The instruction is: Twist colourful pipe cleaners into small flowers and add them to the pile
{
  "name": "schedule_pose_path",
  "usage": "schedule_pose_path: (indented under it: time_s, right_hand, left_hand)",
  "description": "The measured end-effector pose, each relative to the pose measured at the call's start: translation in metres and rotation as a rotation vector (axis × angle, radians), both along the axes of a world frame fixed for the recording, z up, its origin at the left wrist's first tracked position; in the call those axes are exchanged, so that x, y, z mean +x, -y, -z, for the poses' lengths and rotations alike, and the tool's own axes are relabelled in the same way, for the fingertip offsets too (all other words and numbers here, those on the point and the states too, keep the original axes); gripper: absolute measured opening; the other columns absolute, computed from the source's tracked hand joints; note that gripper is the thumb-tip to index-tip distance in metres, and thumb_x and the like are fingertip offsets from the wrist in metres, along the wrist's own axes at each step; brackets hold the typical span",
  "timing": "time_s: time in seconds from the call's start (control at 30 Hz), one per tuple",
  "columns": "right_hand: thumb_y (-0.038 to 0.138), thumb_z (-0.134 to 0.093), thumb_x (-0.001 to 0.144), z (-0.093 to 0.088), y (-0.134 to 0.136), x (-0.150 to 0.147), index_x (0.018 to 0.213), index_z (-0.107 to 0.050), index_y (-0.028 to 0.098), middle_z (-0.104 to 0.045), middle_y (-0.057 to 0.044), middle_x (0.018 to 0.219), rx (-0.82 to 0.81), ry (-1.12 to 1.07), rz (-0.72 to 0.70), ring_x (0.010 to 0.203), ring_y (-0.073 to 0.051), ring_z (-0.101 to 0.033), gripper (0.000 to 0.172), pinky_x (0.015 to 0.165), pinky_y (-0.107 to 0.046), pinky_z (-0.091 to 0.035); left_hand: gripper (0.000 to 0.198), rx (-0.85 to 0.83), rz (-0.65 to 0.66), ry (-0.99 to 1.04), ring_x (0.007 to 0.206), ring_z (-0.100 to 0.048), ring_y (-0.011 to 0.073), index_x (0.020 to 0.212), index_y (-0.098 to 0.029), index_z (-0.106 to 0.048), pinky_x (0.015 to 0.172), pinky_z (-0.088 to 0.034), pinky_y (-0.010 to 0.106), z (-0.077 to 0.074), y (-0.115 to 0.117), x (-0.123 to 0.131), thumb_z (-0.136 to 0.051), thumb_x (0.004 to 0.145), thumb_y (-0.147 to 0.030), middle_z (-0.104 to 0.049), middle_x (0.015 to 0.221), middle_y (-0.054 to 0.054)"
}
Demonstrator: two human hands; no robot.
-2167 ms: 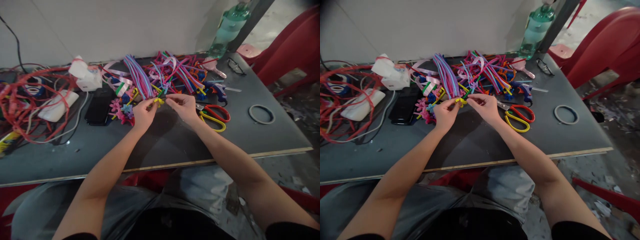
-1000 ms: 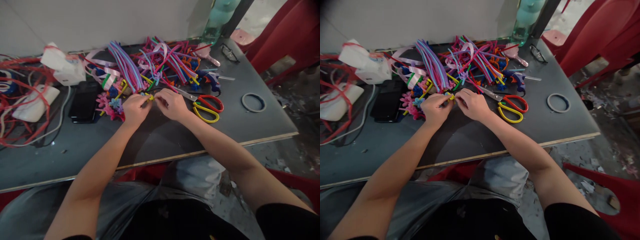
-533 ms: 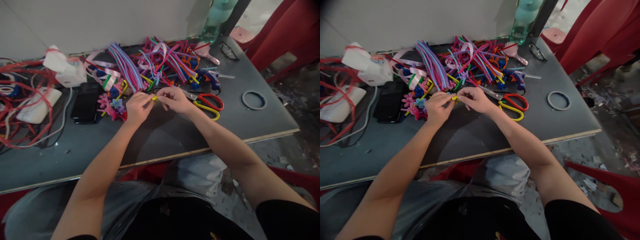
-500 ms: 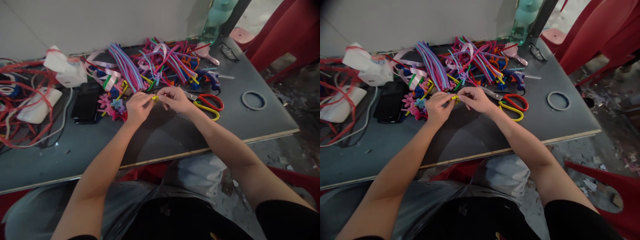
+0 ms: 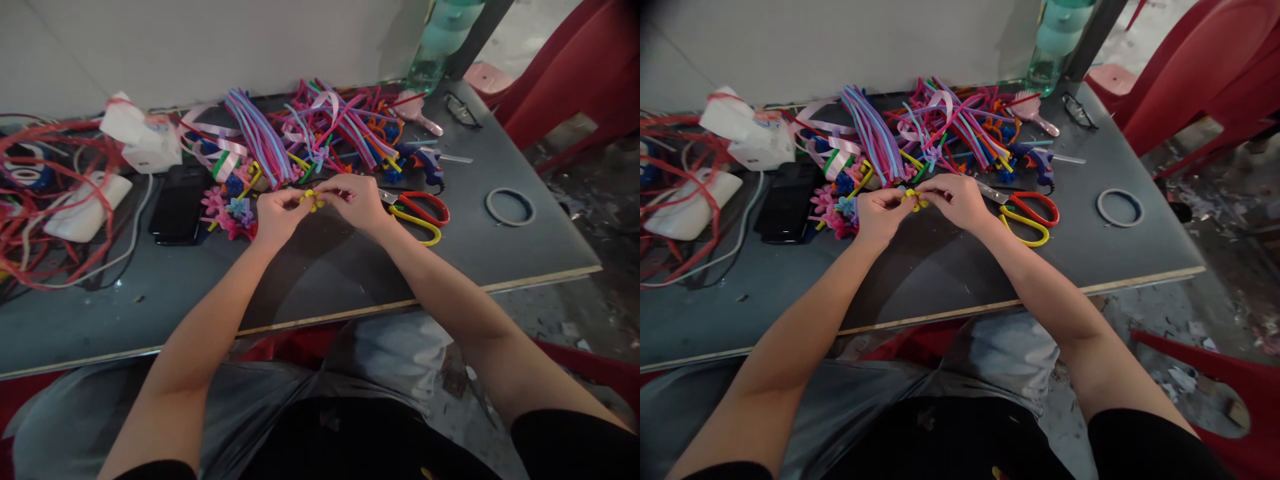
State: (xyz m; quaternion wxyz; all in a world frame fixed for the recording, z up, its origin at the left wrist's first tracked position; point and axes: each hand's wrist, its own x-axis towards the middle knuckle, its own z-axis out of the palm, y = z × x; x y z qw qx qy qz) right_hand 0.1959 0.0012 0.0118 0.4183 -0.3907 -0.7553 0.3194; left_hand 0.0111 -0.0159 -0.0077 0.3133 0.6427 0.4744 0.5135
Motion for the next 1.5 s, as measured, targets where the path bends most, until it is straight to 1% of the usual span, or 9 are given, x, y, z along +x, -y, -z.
schedule_pose_path:
  time_s: [0.2,0.4,0.6,0.73,0.83,1.07,1.27,1.4,1.5]
  right_hand:
    - [0.026,-0.073,0.087,0.001,0.001,-0.001,0.079,-0.078,0.024,-0.073,-0.001,0.079,-0.042,-0.009,0.014,0.075,-0.016,-0.065,0.009,0.073,-0.029,-0.048]
    - [0.041,-0.071,0.089,0.004,0.001,-0.001,0.080,-0.079,0.024,-0.073,-0.002,0.078,-0.023,-0.062,0.002,0.068,-0.014,-0.061,0.021,0.067,-0.029,-0.046]
    - [0.051,-0.069,0.086,0.002,0.003,-0.003,0.090,-0.080,0.019,-0.073,-0.004,0.078,-0.072,-0.171,0.034,0.061,-0.011,-0.054,0.035,0.058,-0.026,-0.041]
    - [0.048,-0.066,0.087,0.002,0.003,-0.006,0.086,-0.079,0.016,-0.073,-0.004,0.075,-0.099,-0.163,0.041,0.061,-0.011,-0.053,0.035,0.058,-0.026,-0.040]
    - [0.051,-0.070,0.082,0.003,-0.001,-0.006,0.080,-0.077,0.014,-0.070,-0.004,0.070,-0.179,-0.120,0.018,0.059,-0.010,-0.052,0.038,0.057,-0.025,-0.038]
    - [0.066,-0.081,0.067,0.007,-0.005,-0.004,0.078,-0.072,0.013,-0.041,0.008,0.048,-0.521,-0.236,-0.125,0.043,-0.003,-0.033,0.054,0.042,-0.021,-0.022]
    - [0.068,-0.083,0.062,0.006,-0.003,-0.010,0.067,-0.065,0.015,-0.049,0.005,0.053,-0.640,-0.379,-0.019,0.042,-0.002,-0.035,0.057,0.038,-0.019,-0.019]
    - [0.063,-0.080,0.069,0.007,-0.004,-0.008,0.083,-0.071,0.015,-0.059,0.003,0.066,-0.542,-0.464,0.024,0.045,-0.003,-0.041,0.051,0.038,-0.019,-0.024]
    - [0.061,-0.079,0.071,0.010,-0.004,-0.009,0.080,-0.071,0.015,-0.060,0.002,0.064,-0.419,-0.372,0.012,0.048,-0.004,-0.044,0.047,0.041,-0.020,-0.030]
  left_hand:
    - [0.032,-0.060,0.027,0.068,0.058,-0.066,0.0129,0.074,-0.019,-0.080,0.054,-0.050,0.024,0.008,-0.005,-0.001,-0.080,0.074,-0.051,-0.074,0.066,0.003]
    - [0.037,-0.078,0.032,0.113,0.059,-0.067,0.0135,0.073,-0.020,-0.079,0.055,-0.052,0.025,0.012,-0.007,0.000,-0.083,0.070,-0.057,-0.075,0.068,0.003]
    - [0.043,-0.010,-0.037,0.077,0.062,-0.068,0.0142,0.079,-0.019,-0.079,0.058,-0.055,0.025,0.011,-0.007,-0.002,-0.076,0.077,-0.062,-0.076,0.072,0.005]
    - [0.035,0.068,-0.073,-0.024,0.056,-0.062,0.0130,0.078,-0.019,-0.079,0.053,-0.049,0.024,0.006,-0.002,-0.002,-0.073,0.079,-0.054,-0.073,0.065,0.003]
    - [0.028,0.107,-0.088,-0.102,0.058,-0.063,0.0134,0.080,-0.019,-0.080,0.058,-0.050,0.025,0.006,0.000,-0.003,-0.071,0.082,-0.045,-0.075,0.068,0.003]
    - [0.027,0.150,0.042,-0.117,0.063,-0.067,0.0152,0.081,-0.021,-0.081,0.064,-0.053,0.027,0.012,-0.006,-0.005,-0.069,0.088,-0.044,-0.076,0.069,0.004]
    - [0.029,0.097,0.001,-0.090,0.059,-0.066,0.0143,0.082,-0.020,-0.082,0.059,-0.052,0.026,0.014,-0.007,-0.005,-0.074,0.084,-0.048,-0.075,0.068,0.003]
    - [0.030,0.017,-0.059,0.049,0.071,-0.072,0.0173,0.091,-0.022,-0.083,0.068,-0.058,0.029,0.014,-0.009,-0.004,-0.075,0.082,-0.049,-0.081,0.084,0.005]
    - [0.027,0.008,-0.125,0.104,0.077,-0.074,0.0186,0.092,-0.023,-0.083,0.073,-0.060,0.030,0.014,-0.009,-0.004,-0.077,0.081,-0.046,-0.082,0.088,0.005]
